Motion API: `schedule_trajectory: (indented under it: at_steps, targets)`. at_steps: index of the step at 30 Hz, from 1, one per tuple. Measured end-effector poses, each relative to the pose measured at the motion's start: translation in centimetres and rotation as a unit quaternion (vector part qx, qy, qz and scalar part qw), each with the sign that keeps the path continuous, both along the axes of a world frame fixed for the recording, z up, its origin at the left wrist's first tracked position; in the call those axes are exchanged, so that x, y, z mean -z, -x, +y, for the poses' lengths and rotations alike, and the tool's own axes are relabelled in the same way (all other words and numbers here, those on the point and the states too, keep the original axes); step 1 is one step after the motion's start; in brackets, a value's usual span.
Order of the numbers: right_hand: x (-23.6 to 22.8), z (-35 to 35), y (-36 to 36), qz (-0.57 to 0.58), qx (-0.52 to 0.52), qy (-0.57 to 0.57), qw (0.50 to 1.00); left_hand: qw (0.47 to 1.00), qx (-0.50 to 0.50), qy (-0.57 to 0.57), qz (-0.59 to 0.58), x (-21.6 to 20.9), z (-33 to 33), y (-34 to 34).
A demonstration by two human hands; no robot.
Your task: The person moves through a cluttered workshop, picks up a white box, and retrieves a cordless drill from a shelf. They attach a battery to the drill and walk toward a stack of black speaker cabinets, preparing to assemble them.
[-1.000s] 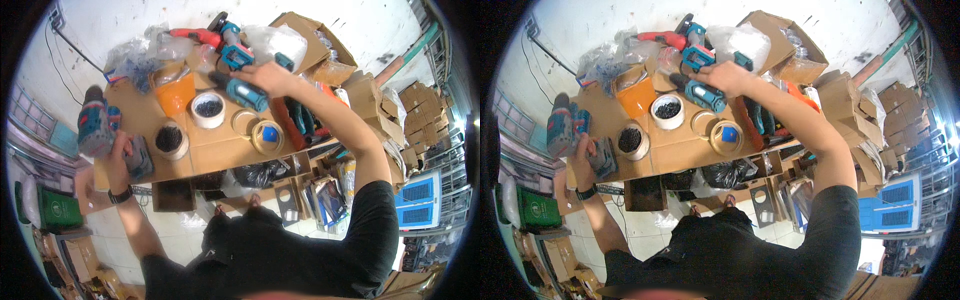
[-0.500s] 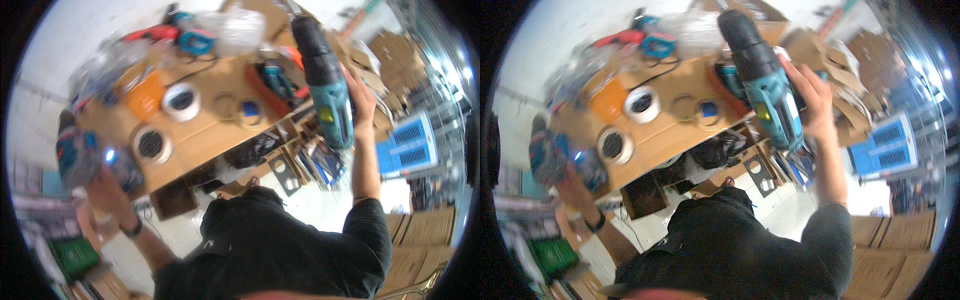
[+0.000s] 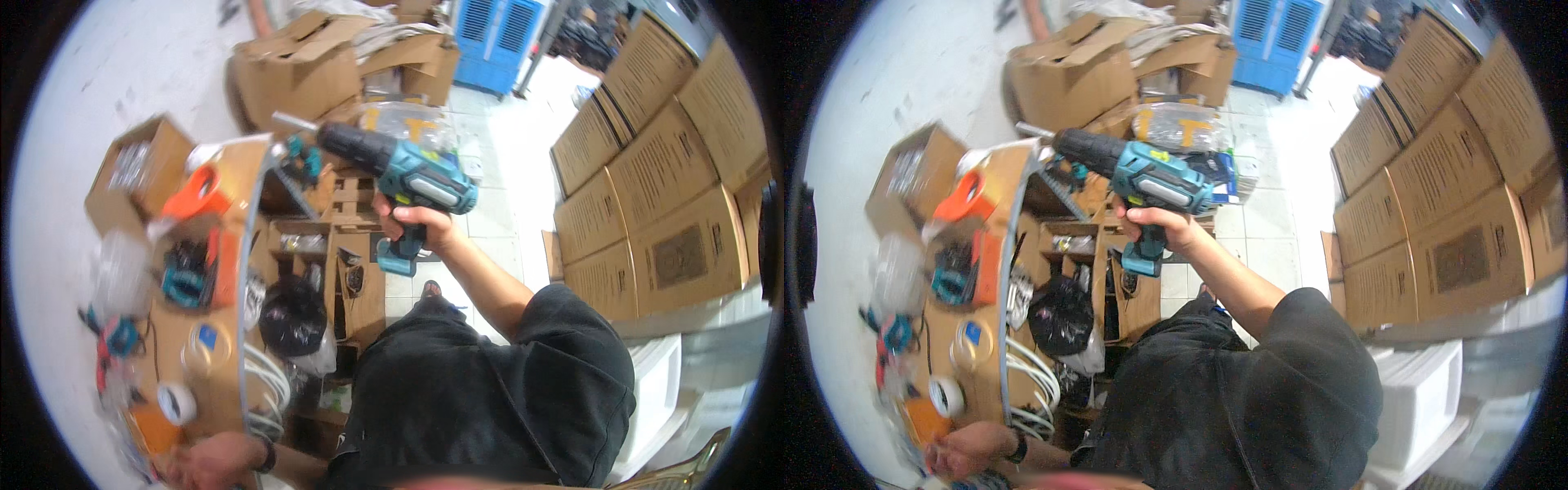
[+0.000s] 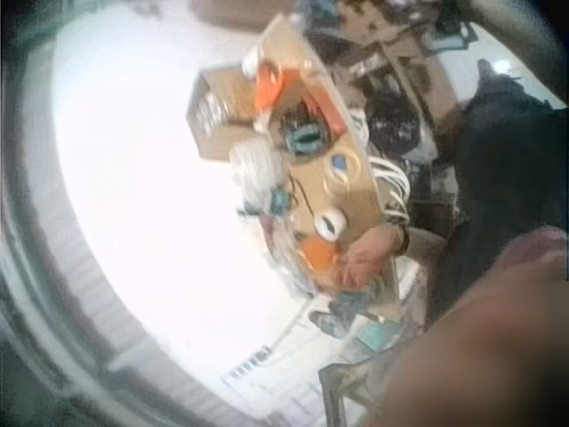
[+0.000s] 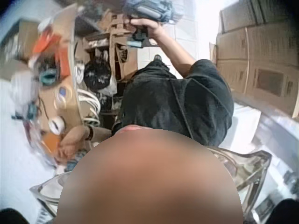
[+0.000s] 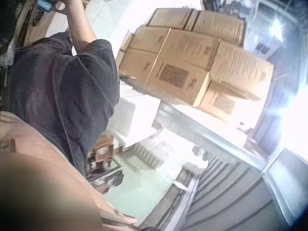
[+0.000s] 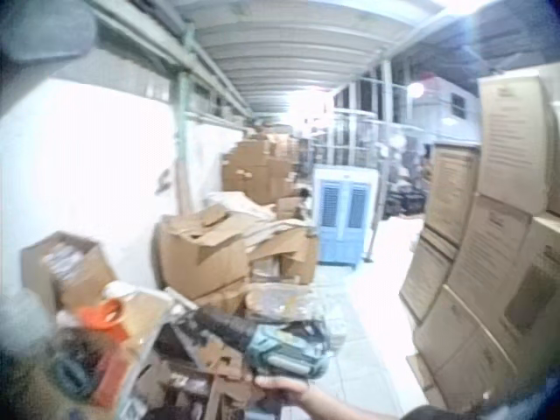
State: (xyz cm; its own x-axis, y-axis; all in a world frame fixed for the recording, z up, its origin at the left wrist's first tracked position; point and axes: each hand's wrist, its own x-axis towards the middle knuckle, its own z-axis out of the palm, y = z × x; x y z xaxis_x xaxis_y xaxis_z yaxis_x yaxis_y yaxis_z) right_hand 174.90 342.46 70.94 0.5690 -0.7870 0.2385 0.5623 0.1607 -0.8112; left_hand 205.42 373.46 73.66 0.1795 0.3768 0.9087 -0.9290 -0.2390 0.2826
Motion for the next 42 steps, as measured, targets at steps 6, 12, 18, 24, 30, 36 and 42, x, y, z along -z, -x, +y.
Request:
schedule_trajectory:
  at_steps: [6,12,18,24,30,36,42]
  targets:
    - [3.1,-7.4,9.4,-0.169,-0.167,-0.139,0.961,0.915,0.302,-0.255,0.085,3.0,-17.9,11.3]
    - [5.5,-13.1,19.1,-0.295,-0.156,-0.228,0.915,0.646,0.631,-0.372,0.216,4.9,-33.3,22.6]
    - [8.7,-18.1,24.9,-0.261,-0.012,-0.282,0.923,0.337,0.670,-0.624,0.220,6.6,-42.2,31.5]
    - [11.7,-18.9,23.8,-0.276,0.049,-0.383,0.880,0.339,0.668,-0.642,0.164,9.2,-43.2,36.6]
    - [12.9,-19.6,22.5,-0.257,-0.024,-0.416,0.872,0.411,0.650,-0.618,0.161,10.6,-43.1,35.0]
    - [14.5,-22.1,16.1,-0.145,-0.093,-0.481,0.860,0.484,0.571,-0.618,0.238,11.2,-41.3,30.0]
    - [13.1,-22.3,10.4,-0.038,-0.132,-0.494,0.859,0.548,0.548,-0.544,0.322,11.5,-39.4,26.7]
